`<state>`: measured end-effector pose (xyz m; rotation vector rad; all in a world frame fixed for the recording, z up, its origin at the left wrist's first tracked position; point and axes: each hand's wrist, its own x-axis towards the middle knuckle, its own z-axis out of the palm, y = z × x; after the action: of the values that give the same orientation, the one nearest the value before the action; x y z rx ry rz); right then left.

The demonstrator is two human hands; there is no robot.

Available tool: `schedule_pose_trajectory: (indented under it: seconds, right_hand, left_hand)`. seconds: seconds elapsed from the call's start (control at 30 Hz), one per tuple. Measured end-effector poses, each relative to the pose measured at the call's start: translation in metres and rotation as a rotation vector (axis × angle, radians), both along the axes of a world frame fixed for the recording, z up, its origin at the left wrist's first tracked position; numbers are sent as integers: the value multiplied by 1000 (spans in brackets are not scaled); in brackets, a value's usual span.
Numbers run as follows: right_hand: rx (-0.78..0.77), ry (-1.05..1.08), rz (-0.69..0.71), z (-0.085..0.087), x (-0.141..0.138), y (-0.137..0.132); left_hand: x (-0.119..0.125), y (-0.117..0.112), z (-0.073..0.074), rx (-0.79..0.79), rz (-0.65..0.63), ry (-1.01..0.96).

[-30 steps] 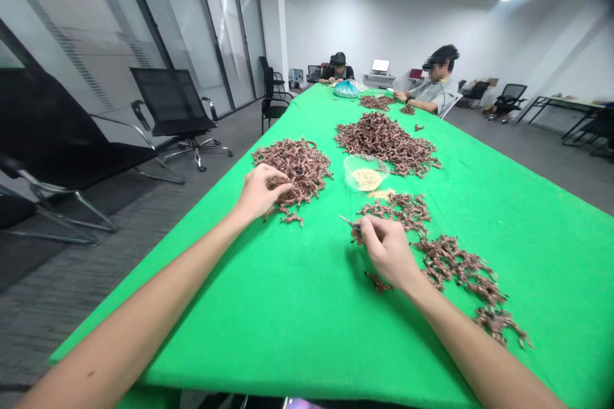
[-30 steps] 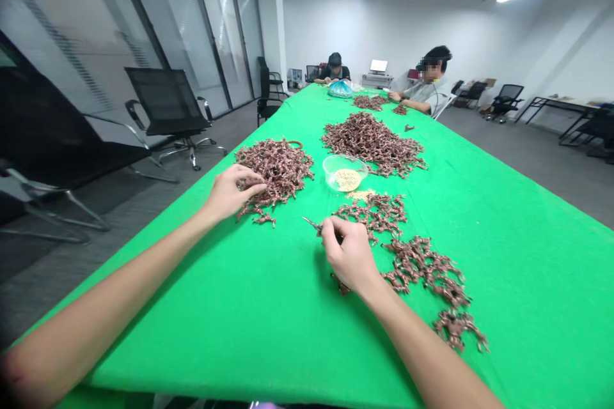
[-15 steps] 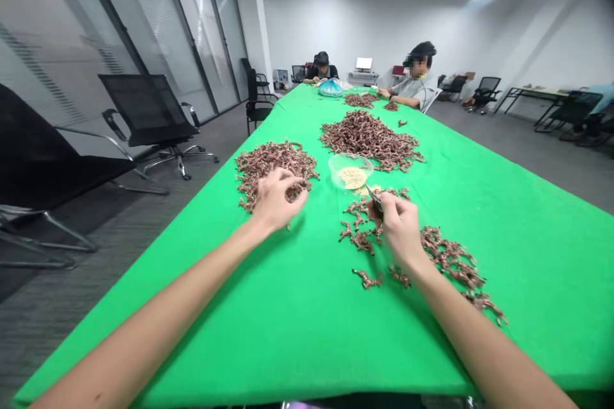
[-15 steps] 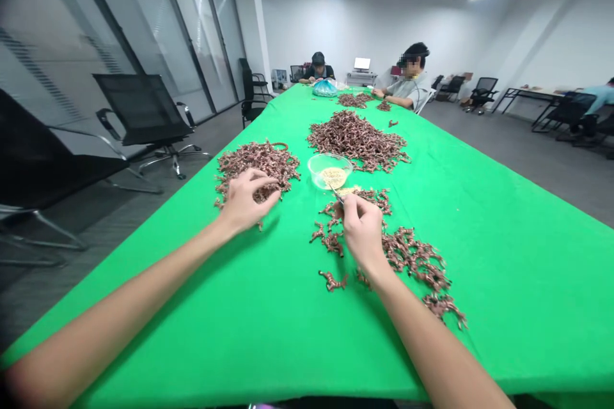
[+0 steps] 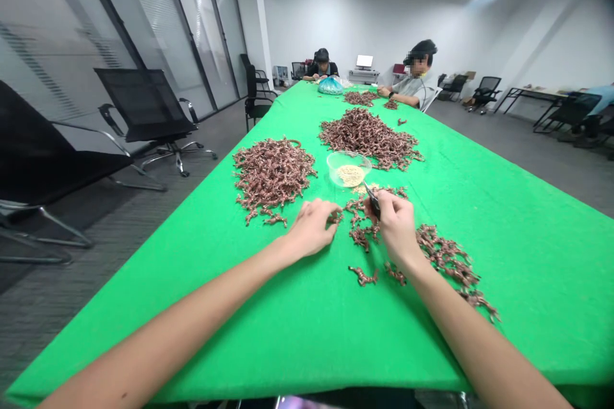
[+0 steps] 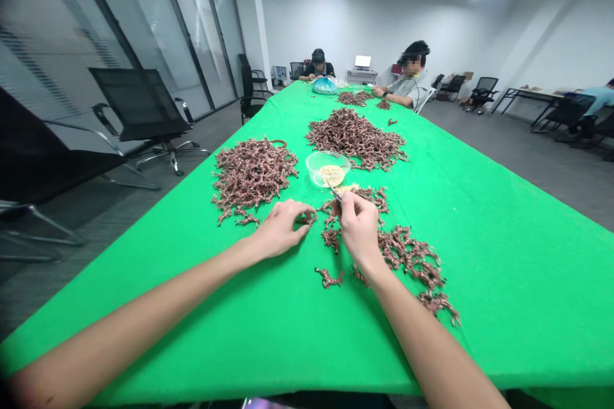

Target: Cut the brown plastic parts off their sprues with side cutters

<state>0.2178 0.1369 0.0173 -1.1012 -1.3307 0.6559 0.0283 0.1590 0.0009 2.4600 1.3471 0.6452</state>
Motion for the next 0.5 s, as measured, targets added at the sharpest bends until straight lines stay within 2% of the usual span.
schedule_pose_trajectory:
  seconds: [0.23, 0.43, 0.5]
  right_hand:
    - [0, 18, 8, -7, -1, 3]
    - [-5, -50, -20, -2, -2, 1]
    - [-19, -77, 7, 1, -3, -1]
  left_hand:
    - [1, -4, 5, 89, 68, 61]
    - [-1, 2, 13, -6, 68, 11]
    - [-5, 3, 17, -77, 33, -120]
